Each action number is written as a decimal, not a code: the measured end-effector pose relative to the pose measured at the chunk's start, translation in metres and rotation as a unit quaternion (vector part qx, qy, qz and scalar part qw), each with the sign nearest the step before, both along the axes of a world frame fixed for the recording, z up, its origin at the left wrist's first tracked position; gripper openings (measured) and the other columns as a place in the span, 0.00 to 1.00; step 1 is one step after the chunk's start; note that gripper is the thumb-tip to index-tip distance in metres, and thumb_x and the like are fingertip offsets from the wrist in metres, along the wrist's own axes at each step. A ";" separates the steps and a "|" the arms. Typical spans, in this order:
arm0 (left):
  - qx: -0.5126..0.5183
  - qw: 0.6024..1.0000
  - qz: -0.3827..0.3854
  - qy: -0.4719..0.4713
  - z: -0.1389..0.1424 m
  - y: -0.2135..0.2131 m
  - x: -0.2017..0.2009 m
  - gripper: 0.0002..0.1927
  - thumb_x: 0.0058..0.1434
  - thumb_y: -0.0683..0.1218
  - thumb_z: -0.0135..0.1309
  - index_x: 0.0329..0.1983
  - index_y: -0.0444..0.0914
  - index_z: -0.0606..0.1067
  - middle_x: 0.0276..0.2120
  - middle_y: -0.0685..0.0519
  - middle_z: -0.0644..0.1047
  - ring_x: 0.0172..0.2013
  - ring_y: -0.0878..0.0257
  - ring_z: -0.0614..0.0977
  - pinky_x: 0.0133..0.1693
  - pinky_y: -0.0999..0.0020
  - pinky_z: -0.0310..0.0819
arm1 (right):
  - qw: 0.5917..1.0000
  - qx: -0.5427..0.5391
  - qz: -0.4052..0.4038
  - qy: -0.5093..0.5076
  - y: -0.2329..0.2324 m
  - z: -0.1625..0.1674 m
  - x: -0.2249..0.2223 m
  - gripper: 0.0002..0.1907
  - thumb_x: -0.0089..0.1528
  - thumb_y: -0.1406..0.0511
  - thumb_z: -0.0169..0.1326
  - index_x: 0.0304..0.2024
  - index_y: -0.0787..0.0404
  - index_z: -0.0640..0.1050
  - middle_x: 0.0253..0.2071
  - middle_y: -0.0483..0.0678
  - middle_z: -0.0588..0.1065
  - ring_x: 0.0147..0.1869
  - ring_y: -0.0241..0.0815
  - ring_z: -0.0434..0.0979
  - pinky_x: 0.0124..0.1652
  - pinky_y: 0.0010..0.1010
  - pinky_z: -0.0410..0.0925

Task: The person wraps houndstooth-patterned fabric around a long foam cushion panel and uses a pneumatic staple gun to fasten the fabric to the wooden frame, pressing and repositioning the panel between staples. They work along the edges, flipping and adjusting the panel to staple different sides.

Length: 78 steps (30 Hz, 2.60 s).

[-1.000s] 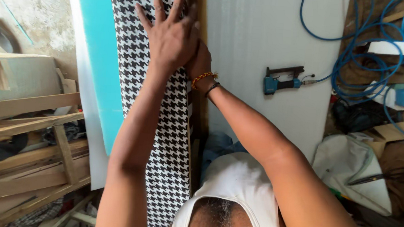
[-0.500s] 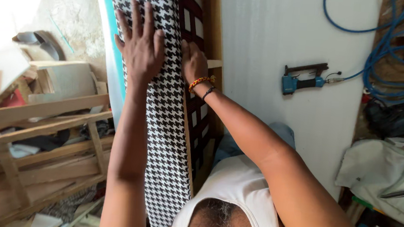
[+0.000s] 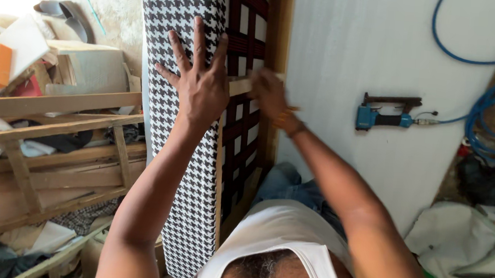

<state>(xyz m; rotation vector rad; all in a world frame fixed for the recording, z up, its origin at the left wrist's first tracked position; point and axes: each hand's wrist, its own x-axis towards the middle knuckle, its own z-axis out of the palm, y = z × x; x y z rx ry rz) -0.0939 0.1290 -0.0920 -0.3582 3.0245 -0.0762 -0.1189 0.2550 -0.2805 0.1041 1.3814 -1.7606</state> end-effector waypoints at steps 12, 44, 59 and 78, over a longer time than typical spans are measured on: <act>-0.025 0.998 0.027 -0.052 -0.016 -0.008 0.001 0.32 0.80 0.52 0.49 0.84 0.59 0.55 0.81 0.53 0.35 0.77 0.39 0.30 0.66 0.14 0.25 | 0.581 0.652 0.257 0.415 0.290 -0.156 -0.025 0.19 0.60 0.64 0.56 0.53 0.61 0.80 0.55 0.64 0.73 0.58 0.61 0.71 0.47 0.51 0.67; -0.007 0.989 0.089 -0.118 -0.003 0.000 -0.007 0.40 0.76 0.54 0.53 0.85 0.53 0.48 0.81 0.45 0.42 0.76 0.32 0.36 0.63 0.10 0.30 | 0.988 -0.051 0.100 0.110 0.135 -0.027 -0.073 0.10 0.57 0.73 0.63 0.41 0.62 0.80 0.33 0.47 0.80 0.36 0.38 0.81 0.39 0.32 0.75; -0.010 0.991 0.081 -0.107 -0.004 -0.001 -0.003 0.41 0.76 0.54 0.57 0.85 0.54 0.49 0.81 0.45 0.43 0.76 0.32 0.37 0.63 0.10 0.30 | 0.628 0.002 0.060 0.776 0.066 0.002 -0.079 0.09 0.58 0.72 0.64 0.39 0.54 0.84 0.45 0.46 0.81 0.52 0.46 0.81 0.54 0.41 0.73; -0.006 0.989 0.100 -0.108 -0.011 -0.005 -0.001 0.52 0.62 0.48 0.61 0.84 0.53 0.46 0.81 0.44 0.44 0.76 0.32 0.38 0.64 0.11 0.27 | 0.719 -0.073 0.082 0.686 0.078 0.015 -0.046 0.12 0.54 0.72 0.67 0.40 0.63 0.82 0.43 0.50 0.79 0.47 0.54 0.82 0.46 0.46 0.74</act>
